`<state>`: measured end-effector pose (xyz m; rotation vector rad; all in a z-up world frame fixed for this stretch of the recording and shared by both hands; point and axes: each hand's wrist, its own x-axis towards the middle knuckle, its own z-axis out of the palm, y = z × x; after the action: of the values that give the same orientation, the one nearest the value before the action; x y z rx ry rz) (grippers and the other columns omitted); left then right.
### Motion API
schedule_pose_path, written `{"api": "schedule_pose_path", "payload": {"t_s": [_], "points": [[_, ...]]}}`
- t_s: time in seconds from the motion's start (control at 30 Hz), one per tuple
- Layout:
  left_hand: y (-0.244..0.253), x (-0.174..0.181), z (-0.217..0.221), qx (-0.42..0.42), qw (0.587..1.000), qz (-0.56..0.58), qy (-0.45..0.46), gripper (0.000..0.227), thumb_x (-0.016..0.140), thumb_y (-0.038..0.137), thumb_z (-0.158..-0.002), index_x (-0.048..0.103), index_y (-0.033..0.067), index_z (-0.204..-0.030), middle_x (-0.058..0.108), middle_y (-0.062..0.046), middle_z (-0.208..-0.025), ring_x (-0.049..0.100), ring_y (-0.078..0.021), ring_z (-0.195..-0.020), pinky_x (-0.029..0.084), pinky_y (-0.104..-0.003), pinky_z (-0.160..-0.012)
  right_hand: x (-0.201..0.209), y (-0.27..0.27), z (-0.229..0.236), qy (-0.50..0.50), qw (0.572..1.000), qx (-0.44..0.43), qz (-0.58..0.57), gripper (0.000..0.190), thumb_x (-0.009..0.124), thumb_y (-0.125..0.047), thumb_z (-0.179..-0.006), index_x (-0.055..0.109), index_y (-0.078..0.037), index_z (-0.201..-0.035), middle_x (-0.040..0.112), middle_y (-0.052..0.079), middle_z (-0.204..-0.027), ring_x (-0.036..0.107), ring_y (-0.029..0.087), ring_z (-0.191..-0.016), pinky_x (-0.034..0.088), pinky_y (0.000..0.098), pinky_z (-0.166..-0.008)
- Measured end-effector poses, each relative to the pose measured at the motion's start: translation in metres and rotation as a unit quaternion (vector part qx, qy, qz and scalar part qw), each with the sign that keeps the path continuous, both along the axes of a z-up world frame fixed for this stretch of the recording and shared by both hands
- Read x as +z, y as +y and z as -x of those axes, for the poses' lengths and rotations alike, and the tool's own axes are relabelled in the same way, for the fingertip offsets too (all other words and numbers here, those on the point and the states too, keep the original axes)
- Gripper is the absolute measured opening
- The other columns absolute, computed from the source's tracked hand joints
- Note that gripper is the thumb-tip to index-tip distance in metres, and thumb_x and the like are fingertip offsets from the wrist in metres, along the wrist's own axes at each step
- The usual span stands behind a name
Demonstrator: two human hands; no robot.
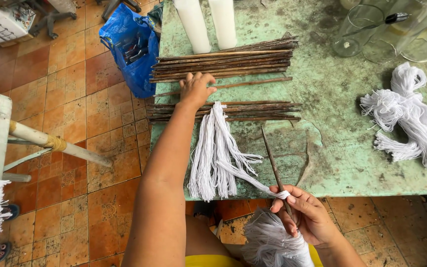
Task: Knotting bundles of white thread onto a wooden stick to create a decorative fringe or macrame piece
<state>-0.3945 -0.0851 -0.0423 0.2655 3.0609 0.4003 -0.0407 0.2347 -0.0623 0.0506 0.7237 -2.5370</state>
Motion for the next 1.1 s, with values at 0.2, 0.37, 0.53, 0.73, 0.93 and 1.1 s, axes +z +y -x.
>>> {"api": "schedule_pose_path", "payload": {"t_s": [0.2,0.37,0.53,0.73,0.93,1.1], "points": [[0.015,0.051,-0.033,-0.029,0.982,-0.102,0.158,0.014,0.05,0.022,-0.105,0.059,0.0163,-0.096,0.068,-0.002,-0.093,0.064,-0.0251,-0.089,0.042,-0.048,-0.092,0.0,0.006,0.005,0.014,0.999,0.013,0.026,0.057,0.05,0.004,-0.09,0.048,0.003,-0.146,0.067,0.034,-0.108,0.062,0.029,-0.056,0.049,0.0274,-0.034],[-0.003,0.16,-0.173,-0.047,0.784,-0.573,0.234,0.02,0.045,0.009,-0.109,0.054,0.0098,-0.127,0.062,-0.007,-0.098,0.061,-0.0207,-0.092,0.057,-0.035,-0.086,0.023,-0.001,-0.003,0.011,0.998,0.047,0.026,0.049,0.053,-0.004,-0.095,0.047,0.009,-0.142,0.059,0.036,-0.127,0.064,0.026,-0.054,0.051,0.0258,-0.034],[-0.03,0.171,-0.292,-0.043,0.665,-0.739,0.094,0.017,0.053,0.017,-0.109,0.051,0.0135,-0.125,0.07,-0.019,-0.1,0.075,-0.026,-0.092,0.067,-0.036,-0.082,0.045,-0.027,-0.023,0.06,0.978,0.123,0.159,0.058,0.046,-0.001,-0.093,0.033,0.018,-0.147,0.047,0.041,-0.146,0.073,0.025,-0.06,0.058,0.0192,-0.038],[-0.035,0.159,-0.354,0.016,0.629,-0.768,0.116,0.021,0.054,0.016,-0.106,0.046,0.0086,-0.124,0.069,-0.026,-0.096,0.077,-0.0282,-0.083,0.069,-0.037,-0.072,0.061,-0.038,-0.044,0.086,0.958,0.196,0.191,0.062,0.044,-0.001,-0.095,0.025,0.018,-0.151,0.032,0.042,-0.155,0.069,0.025,-0.053,0.059,0.0222,-0.038],[-0.036,0.167,-0.369,0.001,0.628,-0.77,0.116,0.021,0.056,0.017,-0.106,0.048,0.0078,-0.123,0.07,-0.024,-0.095,0.077,-0.0269,-0.081,0.07,-0.037,-0.071,0.068,-0.041,-0.054,0.112,0.955,0.191,0.195,0.06,0.045,0.0,-0.097,0.026,0.017,-0.151,0.03,0.043,-0.154,0.067,0.025,-0.049,0.06,0.0246,-0.037],[-0.028,0.172,-0.374,-0.002,0.63,-0.77,0.099,0.021,0.059,0.018,-0.104,0.049,0.0084,-0.12,0.071,-0.023,-0.094,0.077,-0.0252,-0.08,0.069,-0.034,-0.07,0.069,-0.039,-0.058,0.112,0.963,0.196,0.147,0.059,0.049,-0.004,-0.098,0.03,0.014,-0.151,0.033,0.041,-0.154,0.067,0.024,-0.047,0.059,0.0247,-0.037]]}}
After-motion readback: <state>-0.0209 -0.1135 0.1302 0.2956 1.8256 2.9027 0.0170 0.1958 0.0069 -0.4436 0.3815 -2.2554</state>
